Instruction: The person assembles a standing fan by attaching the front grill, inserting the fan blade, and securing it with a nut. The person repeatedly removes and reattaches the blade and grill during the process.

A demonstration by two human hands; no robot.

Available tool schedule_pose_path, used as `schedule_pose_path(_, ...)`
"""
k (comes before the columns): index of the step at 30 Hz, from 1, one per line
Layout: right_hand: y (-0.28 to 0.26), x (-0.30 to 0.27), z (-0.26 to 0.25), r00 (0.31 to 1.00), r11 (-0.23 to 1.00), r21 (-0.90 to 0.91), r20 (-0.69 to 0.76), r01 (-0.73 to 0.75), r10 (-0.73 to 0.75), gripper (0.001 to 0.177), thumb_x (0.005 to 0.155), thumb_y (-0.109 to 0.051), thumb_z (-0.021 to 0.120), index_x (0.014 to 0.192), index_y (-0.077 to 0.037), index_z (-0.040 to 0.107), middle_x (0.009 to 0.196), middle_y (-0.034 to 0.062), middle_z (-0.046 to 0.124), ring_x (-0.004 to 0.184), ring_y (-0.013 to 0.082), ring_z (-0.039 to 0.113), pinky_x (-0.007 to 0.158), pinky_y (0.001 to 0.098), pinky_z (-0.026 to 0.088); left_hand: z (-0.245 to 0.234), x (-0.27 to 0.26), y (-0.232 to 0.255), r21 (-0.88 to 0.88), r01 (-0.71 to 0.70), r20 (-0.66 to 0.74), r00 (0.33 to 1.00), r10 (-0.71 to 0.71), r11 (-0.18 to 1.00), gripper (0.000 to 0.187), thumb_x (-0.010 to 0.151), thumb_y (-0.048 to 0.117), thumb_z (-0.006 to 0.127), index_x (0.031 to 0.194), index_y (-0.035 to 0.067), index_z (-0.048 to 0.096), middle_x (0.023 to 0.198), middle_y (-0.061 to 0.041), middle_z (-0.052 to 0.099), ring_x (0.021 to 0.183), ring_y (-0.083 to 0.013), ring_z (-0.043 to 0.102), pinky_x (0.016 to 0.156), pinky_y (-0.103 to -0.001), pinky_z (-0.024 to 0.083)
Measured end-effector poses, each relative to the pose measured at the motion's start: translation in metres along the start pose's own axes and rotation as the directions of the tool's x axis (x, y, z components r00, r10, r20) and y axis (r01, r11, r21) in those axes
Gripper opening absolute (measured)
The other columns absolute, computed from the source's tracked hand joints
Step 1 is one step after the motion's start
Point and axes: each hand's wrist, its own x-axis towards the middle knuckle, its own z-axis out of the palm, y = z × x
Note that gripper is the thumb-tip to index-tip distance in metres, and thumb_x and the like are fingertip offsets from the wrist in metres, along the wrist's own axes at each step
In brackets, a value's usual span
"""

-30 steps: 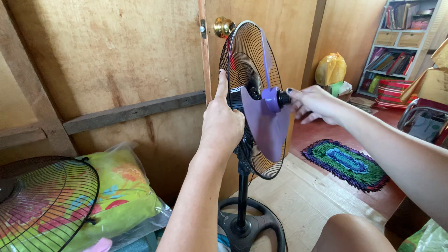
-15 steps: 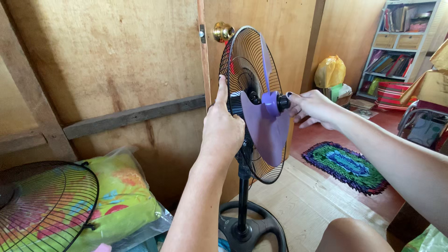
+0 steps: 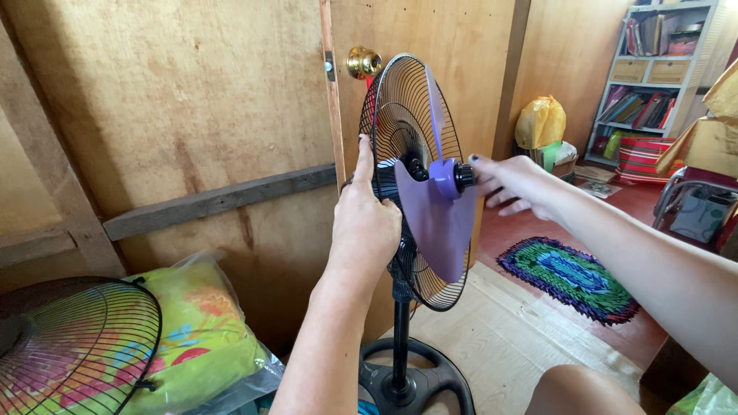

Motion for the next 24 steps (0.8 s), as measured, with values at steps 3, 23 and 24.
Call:
schedule_pose_path(3, 0.003, 0.004, 0.005, 0.988, 0.991, -0.041, 0.083, 0.131, -0.127, 0.061, 0.090, -0.042, 0.070, 0.132, 0.002, 0.066, 0.121, 0.0175, 0.070, 0.110, 0.0294, 0.066, 0.087, 0.0461, 0.056, -0.002, 0.001, -0.001, 0.012, 0.018, -0.003, 1.000, -0.018, 1.000, 0.094, 0.081, -0.002, 0.058, 0.162, 0.027, 0.019, 0.105, -0.026, 0.068, 0.102, -0.0424, 0.068, 0.096, -0.048, 0.052)
schedule_pose_path(23, 0.000, -0.023, 0.007, 0.996, 0.996, -0.026, 0.026, 0.086, -0.085, 0.046, 0.097, -0.045, 0.065, 0.122, -0.007, 0.071, 0.108, 0.0077, 0.075, 0.092, 0.0209, 0.069, 0.077, 0.0370, 0.054, -0.021, -0.021, 0.017, -0.044, 0.183, 0.006, 0.983, -0.183, 0.982, 0.093, 0.082, -0.001, 0.058, 0.160, 0.034, 0.021, 0.076, -0.021, 0.069, 0.065, -0.0317, 0.070, 0.073, -0.040, 0.058)
schedule_pose_path(24, 0.002, -0.022, 0.008, 0.994, 0.994, -0.030, 0.029, 0.102, -0.102, 0.047, 0.096, -0.045, 0.064, 0.121, -0.006, 0.073, 0.108, 0.0082, 0.076, 0.091, 0.0207, 0.068, 0.077, 0.0367, 0.055, -0.022, -0.022, 0.018, -0.021, 0.176, 0.010, 0.984, -0.175, 0.984, 0.094, 0.082, 0.000, 0.058, 0.160, 0.034, 0.020, 0.076, -0.022, 0.069, 0.065, -0.0320, 0.069, 0.072, -0.041, 0.057)
